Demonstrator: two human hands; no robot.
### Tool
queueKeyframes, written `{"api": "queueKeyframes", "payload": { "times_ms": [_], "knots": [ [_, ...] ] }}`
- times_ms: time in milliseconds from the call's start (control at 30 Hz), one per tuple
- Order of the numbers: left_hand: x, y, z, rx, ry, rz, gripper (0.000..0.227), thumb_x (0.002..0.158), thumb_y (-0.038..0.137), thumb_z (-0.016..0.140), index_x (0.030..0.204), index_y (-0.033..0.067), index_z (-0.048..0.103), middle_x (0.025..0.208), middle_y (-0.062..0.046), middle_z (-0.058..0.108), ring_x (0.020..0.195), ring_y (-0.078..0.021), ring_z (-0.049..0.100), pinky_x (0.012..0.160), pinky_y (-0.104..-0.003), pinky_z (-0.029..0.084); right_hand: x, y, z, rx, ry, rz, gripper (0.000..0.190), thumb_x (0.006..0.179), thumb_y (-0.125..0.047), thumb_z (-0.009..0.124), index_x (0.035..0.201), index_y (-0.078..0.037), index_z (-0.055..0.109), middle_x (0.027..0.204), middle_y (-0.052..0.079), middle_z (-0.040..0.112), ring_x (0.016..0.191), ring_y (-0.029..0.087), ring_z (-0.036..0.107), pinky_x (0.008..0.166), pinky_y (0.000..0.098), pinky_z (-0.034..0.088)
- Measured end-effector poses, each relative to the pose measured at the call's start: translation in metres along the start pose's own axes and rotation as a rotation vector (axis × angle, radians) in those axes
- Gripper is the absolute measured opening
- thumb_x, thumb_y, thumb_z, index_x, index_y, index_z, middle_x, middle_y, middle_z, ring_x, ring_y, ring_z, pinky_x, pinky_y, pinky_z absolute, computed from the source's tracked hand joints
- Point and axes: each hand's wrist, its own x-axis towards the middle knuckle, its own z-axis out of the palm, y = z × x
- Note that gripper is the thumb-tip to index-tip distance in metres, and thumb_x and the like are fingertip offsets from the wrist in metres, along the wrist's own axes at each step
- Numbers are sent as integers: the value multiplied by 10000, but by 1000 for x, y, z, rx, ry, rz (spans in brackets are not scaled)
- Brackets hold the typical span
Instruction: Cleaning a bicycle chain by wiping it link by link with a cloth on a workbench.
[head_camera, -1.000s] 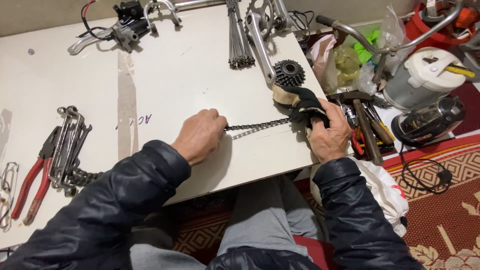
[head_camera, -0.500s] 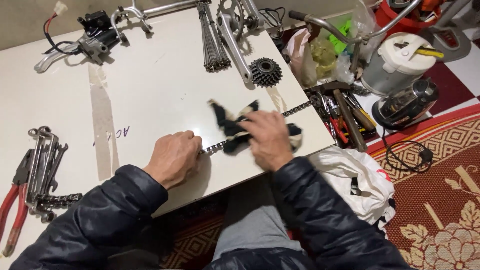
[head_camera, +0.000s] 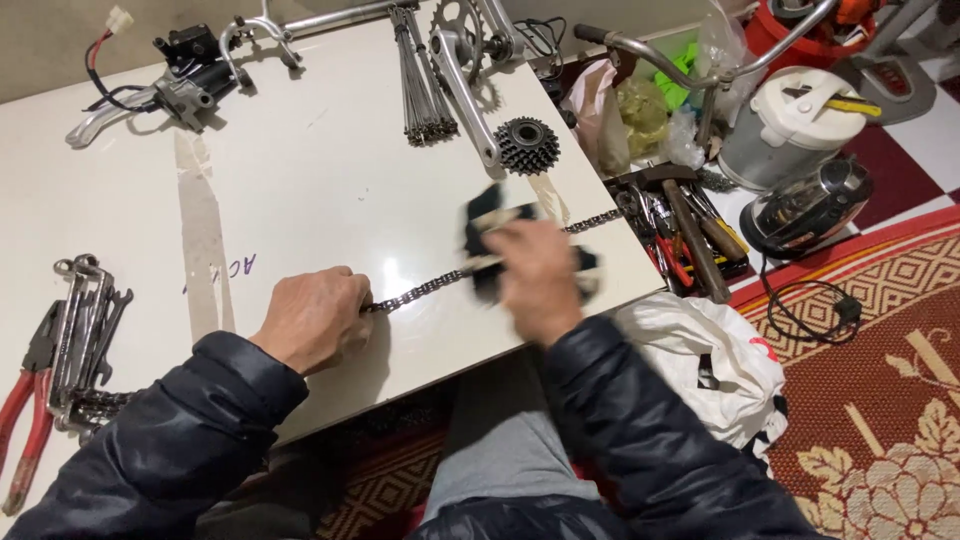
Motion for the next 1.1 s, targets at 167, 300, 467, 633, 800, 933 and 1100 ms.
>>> {"api": "queueKeyframes", "payload": {
  "times_ms": [167,300,467,633,800,933,1100],
  "knots": [
    [-3,0,-5,-19,-29,-24,271,704,263,861,913,139,743,795,-40,685,788,-268,733,708,-427,618,4,-54,17,109,-18,-100,470,749,-70,544,1164,-223,702,1151,73,635,1007,307,614,864,436,454],
    [-9,0,-10,-36,-47,-73,144,792,263,779,899,170,754,792,-13,689,795,-230,738,734,-389,621,9,-25,-10,50,-39,-101,414,753,-70,553,1104,-225,707,1078,38,632,962,273,613,851,412,453],
    [-11,-6,-16,52,-138,-173,199,778,270,781,969,213,776,842,-2,743,861,-222,761,767,-405,625,-21,59,-27,-259,-106,102,421,736,-111,643,1131,-235,718,1109,25,616,1019,270,552,880,427,403],
    [-23,-6,-28,196,-136,-227,208,813,148,743,1007,204,793,893,-24,790,906,-242,773,783,-422,622,-10,28,-28,-223,-70,175,389,801,-78,644,1170,-180,712,1123,79,605,1020,316,548,881,443,416],
    [-13,7,-30,9,13,-99,363,866,343,729,1197,195,710,1042,-72,735,983,-248,739,798,-390,619,2,-30,6,-163,-34,-34,367,805,-70,532,1135,-176,654,1072,58,578,1000,276,557,896,436,401],
    [-6,31,-32,-92,93,-55,373,956,403,631,1244,176,701,1056,-105,737,974,-261,738,806,-369,611,7,-43,6,-122,-52,-48,337,820,-34,545,1119,-146,653,1056,82,594,960,287,580,911,441,411],
    [17,21,2,-231,110,-90,231,939,312,662,1127,198,734,947,-51,714,879,-263,737,720,-397,622,6,-38,4,-64,-95,-31,337,837,-23,541,1115,-161,671,1029,46,589,994,260,585,932,428,427]
  ]
}}
